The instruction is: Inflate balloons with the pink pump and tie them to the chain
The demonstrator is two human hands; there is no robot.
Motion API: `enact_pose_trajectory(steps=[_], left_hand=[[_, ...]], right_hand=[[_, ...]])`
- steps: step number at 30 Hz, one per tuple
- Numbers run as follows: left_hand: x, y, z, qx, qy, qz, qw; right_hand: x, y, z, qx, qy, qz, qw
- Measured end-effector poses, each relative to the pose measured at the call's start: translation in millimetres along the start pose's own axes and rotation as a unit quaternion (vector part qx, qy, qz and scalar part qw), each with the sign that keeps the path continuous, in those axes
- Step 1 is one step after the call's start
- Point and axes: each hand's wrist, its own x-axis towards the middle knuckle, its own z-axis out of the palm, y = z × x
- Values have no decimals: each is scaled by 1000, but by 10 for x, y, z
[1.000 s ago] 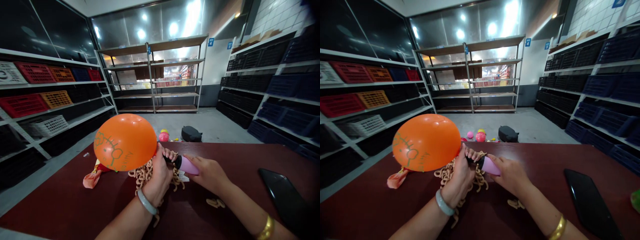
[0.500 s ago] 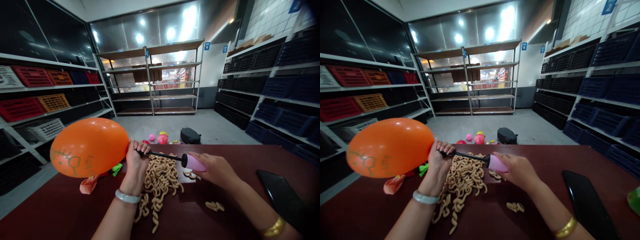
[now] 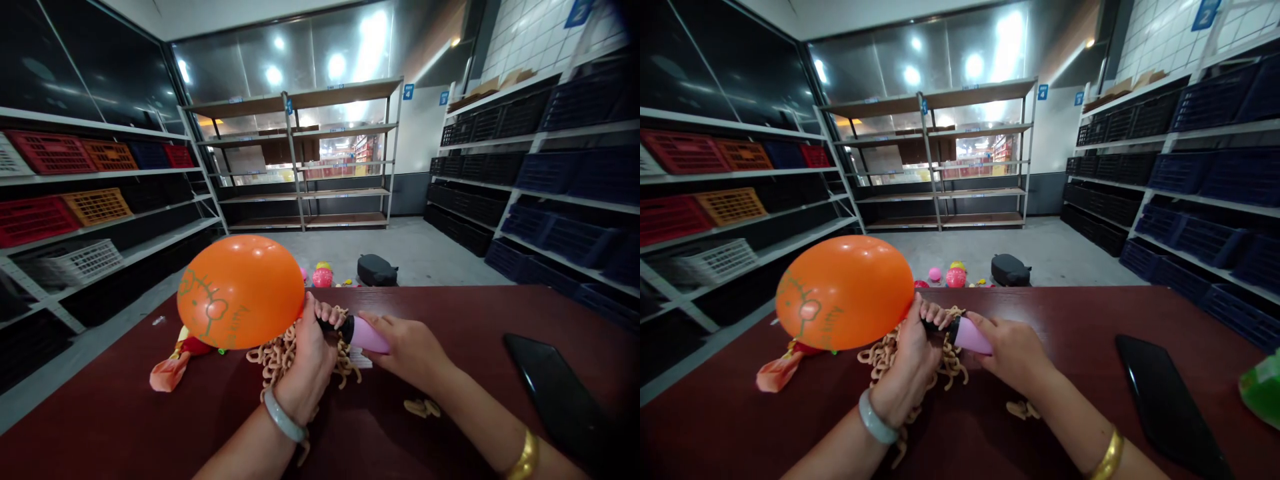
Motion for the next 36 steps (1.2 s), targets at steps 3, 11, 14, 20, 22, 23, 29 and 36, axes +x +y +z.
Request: enact_pose_trajectory(steps=[3, 11, 14, 20, 22, 23, 29, 36], left_hand=[[44, 86, 7, 7, 1, -10, 1000], [359, 730, -133, -23, -6, 55, 998], [410, 864, -188, -40, 10, 72, 997], [369, 688, -176, -50, -8, 65, 997], [321, 545, -147, -47, -9, 53, 997], [288, 465, -130, -44, -7, 45, 998], [41, 50, -37, -22, 12, 18, 1000], [149, 414, -19, 12, -1, 34, 999]], right_hand=[[12, 45, 10, 11, -6, 2, 1000], [11, 363, 3, -4, -2, -6, 1000], [-6, 427, 3, -20, 1, -10, 1000], [-30, 399, 12, -47, 9, -10, 999], [-28, 342, 18, -41, 2, -13, 999], [-24, 306, 23, -37, 1, -12, 999], [17, 53, 55, -10, -4, 0, 1000], [71, 79, 51, 46, -9, 2, 999]])
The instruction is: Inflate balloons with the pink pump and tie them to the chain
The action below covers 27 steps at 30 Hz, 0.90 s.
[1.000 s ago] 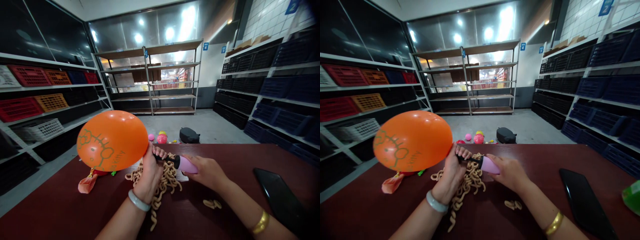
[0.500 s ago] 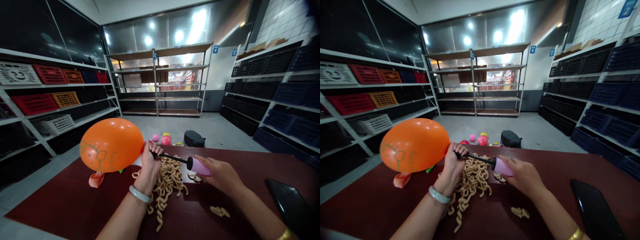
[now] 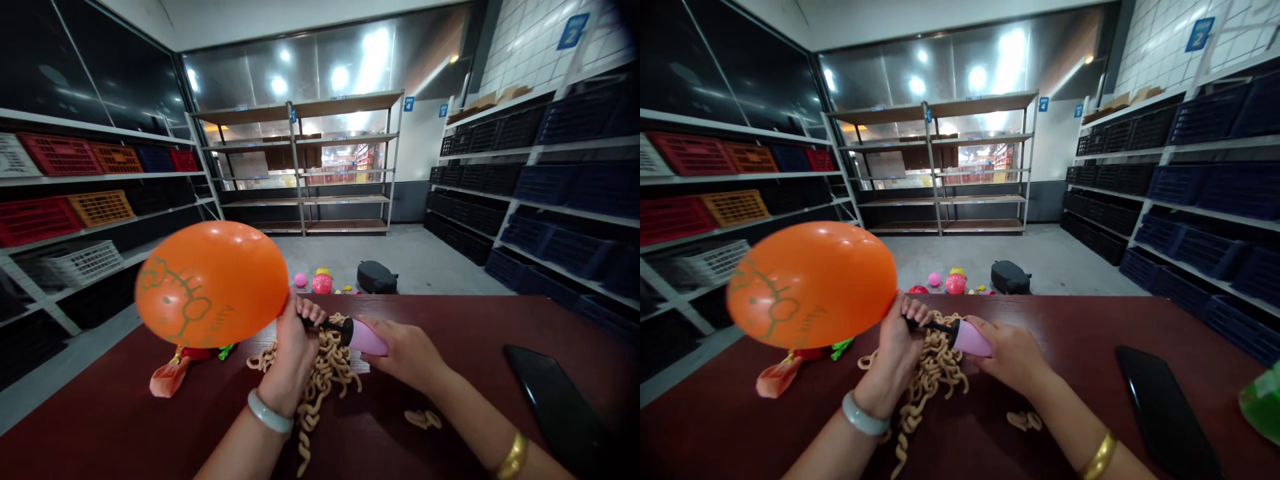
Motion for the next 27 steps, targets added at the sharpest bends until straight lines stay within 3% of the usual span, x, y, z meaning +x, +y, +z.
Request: enact_pose_trajectory(steps=[5, 8, 14, 21, 24, 27], left_hand=[[193, 490, -68, -20, -9, 66, 998], [218, 559, -101, -19, -9, 80, 997], [156, 188, -95, -31, 3, 58, 998], [-126, -338, -6, 6, 17, 16, 1000], [-188, -390, 26, 14, 20, 2, 1000], [-159, -291, 50, 7, 5, -19, 1000]], right_hand=[[0, 243, -26, 5, 5, -16, 1000], [-6, 289, -44, -2, 10, -13, 1000], [-34, 190, -16, -13, -6, 14, 1000], [-31, -50, 69, 4, -11, 14, 1000], [-28, -80, 55, 16, -10, 6, 1000], [-24, -25, 31, 17, -6, -4, 1000]])
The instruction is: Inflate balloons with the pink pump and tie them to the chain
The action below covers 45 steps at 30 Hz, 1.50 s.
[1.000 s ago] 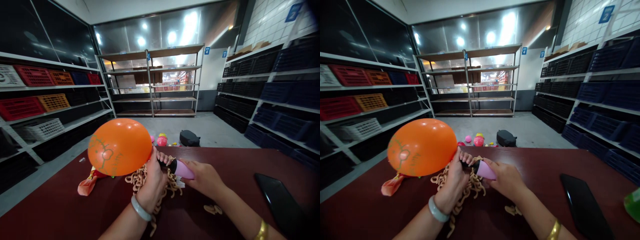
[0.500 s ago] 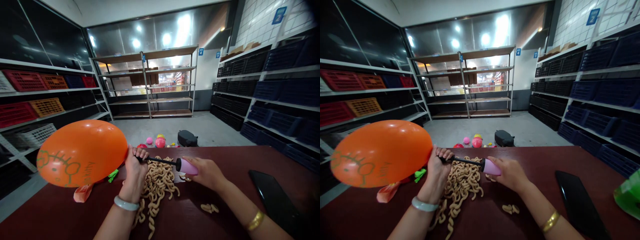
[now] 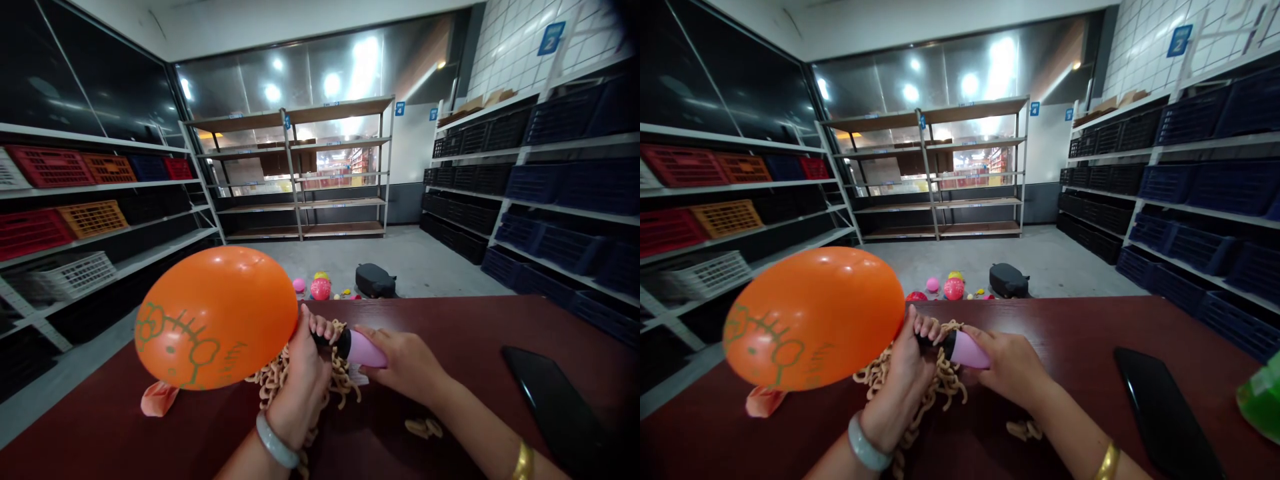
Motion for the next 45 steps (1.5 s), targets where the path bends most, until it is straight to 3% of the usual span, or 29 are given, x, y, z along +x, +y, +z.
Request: enact_pose_trajectory(steps=[7, 10, 14, 23, 27, 32, 40, 45], left_hand=[[243, 636, -59, -29, -16, 50, 998], [314, 791, -110, -43, -16, 71, 996], [313, 729, -129, -58, -12, 68, 996], [36, 18, -46, -25, -13, 13, 1000], [-44, -88, -29, -12, -7, 9, 1000], [49, 106, -15, -4, -14, -6, 1000], [342, 740, -127, -21, -22, 51, 998], [366, 804, -169, -26, -13, 77, 997]], right_hand=[[-6, 315, -80, -16, 24, -26, 999], [-20, 378, -129, -27, 23, -31, 999], [-43, 348, -146, -43, 22, -18, 999], [-43, 79, -21, -31, 11, 0, 999], [-23, -52, 10, -20, -3, 11, 1000], [-1, 13, -23, -21, 2, 11, 1000], [-31, 313, -143, -59, 19, -3, 998], [-43, 294, -149, -70, 13, -7, 997]])
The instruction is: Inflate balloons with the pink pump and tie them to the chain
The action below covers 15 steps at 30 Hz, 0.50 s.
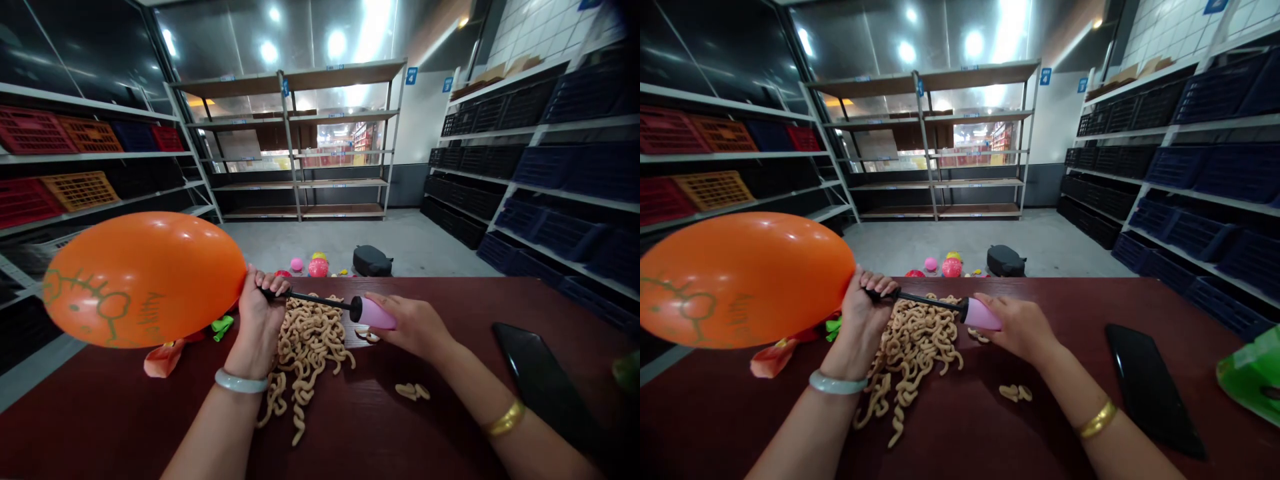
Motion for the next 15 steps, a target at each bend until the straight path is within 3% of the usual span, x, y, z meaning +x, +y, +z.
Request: enact_pose_trajectory(steps=[4, 11, 15], left_hand=[[-79, -184, 11, -5, -9, -8, 1000], [-387, -669, 113, 6, -14, -78, 997], [-508, -813, 128, 20, -14, -106, 994]], right_hand=[[-3, -75, 4, -13, -6, 8, 1000], [-3, -271, -2, -6, -22, 14, 1000], [-2, -327, -33, -18, -33, 8, 999]])
